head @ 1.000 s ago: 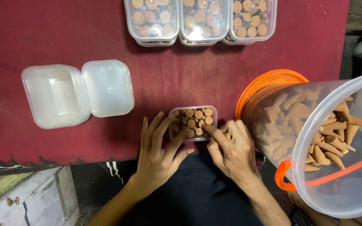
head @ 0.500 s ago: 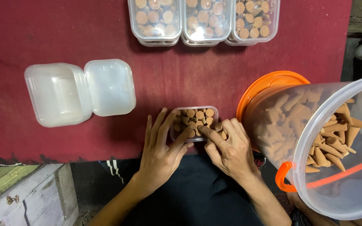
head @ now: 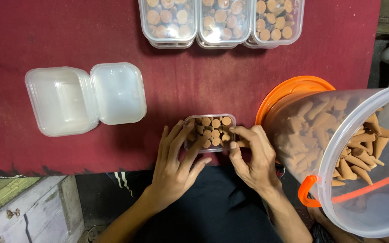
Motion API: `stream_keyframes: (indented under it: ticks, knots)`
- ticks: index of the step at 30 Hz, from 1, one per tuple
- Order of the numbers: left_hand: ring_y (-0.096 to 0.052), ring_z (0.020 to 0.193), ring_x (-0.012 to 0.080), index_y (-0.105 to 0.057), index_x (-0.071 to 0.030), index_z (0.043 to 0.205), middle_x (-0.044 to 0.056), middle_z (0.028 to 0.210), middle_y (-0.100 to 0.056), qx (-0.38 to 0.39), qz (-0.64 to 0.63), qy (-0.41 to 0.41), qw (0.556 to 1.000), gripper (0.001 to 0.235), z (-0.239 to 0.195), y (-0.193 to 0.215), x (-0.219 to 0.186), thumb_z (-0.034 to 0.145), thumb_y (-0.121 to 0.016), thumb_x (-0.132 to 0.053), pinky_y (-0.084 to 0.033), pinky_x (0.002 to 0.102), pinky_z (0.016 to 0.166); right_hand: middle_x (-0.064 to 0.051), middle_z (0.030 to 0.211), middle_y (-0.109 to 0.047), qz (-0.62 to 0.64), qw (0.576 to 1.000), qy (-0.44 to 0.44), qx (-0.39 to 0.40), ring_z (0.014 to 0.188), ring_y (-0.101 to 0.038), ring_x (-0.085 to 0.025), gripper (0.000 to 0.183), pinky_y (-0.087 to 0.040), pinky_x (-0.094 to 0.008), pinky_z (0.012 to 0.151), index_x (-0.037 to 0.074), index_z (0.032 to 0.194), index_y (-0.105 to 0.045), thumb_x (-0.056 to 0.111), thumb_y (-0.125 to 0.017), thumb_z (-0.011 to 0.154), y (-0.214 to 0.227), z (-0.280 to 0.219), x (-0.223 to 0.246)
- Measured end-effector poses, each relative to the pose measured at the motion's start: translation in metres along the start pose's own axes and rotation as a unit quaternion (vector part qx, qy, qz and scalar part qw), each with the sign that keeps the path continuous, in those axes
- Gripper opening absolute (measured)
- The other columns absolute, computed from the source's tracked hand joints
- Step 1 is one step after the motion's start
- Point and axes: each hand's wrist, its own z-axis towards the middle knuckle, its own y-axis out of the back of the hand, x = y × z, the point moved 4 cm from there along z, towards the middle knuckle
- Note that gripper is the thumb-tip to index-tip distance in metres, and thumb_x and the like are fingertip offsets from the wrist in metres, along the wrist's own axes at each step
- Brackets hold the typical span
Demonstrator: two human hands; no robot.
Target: The person sorts small, cone-shaped clay pieces from a large transparent bucket into smaller rectangular plastic containers. They pick up the pieces by hand and place them into the containers, occasionally adjusting the arrangement inside.
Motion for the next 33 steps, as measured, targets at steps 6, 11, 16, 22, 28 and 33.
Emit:
stream_keyframes:
  ticks: [6,11,16,22,28,33]
  knots:
    - [-0.058,0.135,0.0399,-0.049,-0.009,0.144,0.019,0.142,-0.054,-0.076,-0.046,0.002,0.996,0.07,-0.012,0.007,0.004,0.092,-0.093,-0.024,-0.056,0.052,0.115,-0.01,0.088,-0.061,0.022,0.998,-0.032,-0.047,0.075,-0.058,-0.019,0.024,-0.049,-0.028,0.068,-0.002,0.11,-0.056,0.006,-0.073,0.095,-0.003,-0.006,-0.005]
    - [-0.065,0.123,0.0365,-0.058,-0.005,0.13,0.018,0.131,-0.062,-0.109,-0.052,0.022,0.992,0.052,-0.015,0.012,0.011,0.091,-0.089,-0.019,-0.06,0.047,0.105,-0.011,0.09,-0.067,0.032,0.999,-0.004,-0.033,0.078,-0.062,-0.019,0.017,-0.052,-0.028,0.073,0.0,0.1,-0.066,0.003,-0.079,0.09,0.002,0.016,0.013]
    - [-0.064,0.125,0.0338,-0.057,-0.001,0.131,0.016,0.133,-0.063,-0.086,-0.062,0.049,0.993,0.055,-0.006,0.01,0.019,0.091,-0.087,-0.026,-0.056,0.046,0.108,-0.011,0.103,-0.059,-0.001,1.0,-0.015,0.003,0.088,-0.06,-0.018,0.036,-0.054,-0.027,0.079,0.002,0.123,-0.07,0.018,-0.079,0.093,-0.008,0.02,0.011]
    - [-0.063,0.122,0.043,-0.067,-0.007,0.126,0.021,0.135,-0.06,-0.109,-0.041,0.035,0.993,0.057,0.011,0.01,0.022,0.088,-0.078,-0.047,-0.054,0.054,0.099,-0.016,0.09,-0.069,0.053,0.998,-0.01,-0.031,0.077,-0.07,-0.035,0.039,-0.057,-0.043,0.066,-0.001,0.119,-0.072,0.006,-0.086,0.084,-0.017,0.038,0.026]
    - [-0.06,0.126,0.0424,-0.071,-0.012,0.123,0.02,0.136,-0.059,-0.097,0.07,0.034,0.992,0.061,0.012,0.014,0.018,0.089,-0.067,-0.064,-0.052,0.051,0.1,-0.008,0.092,-0.077,-0.015,0.999,0.044,-0.027,0.077,-0.07,-0.029,0.014,-0.056,-0.037,0.068,0.006,0.095,-0.074,0.009,-0.085,0.086,-0.026,0.042,0.03]
    - [-0.061,0.124,0.0414,-0.068,-0.015,0.128,0.019,0.137,-0.058,-0.068,0.087,0.035,0.993,0.052,0.009,0.016,0.013,0.096,-0.064,-0.055,-0.051,0.054,0.101,-0.005,0.098,-0.077,-0.069,0.995,0.072,0.004,0.081,-0.067,-0.03,0.008,-0.05,-0.038,0.068,0.01,0.094,-0.074,0.012,-0.081,0.09,-0.031,0.037,0.028]
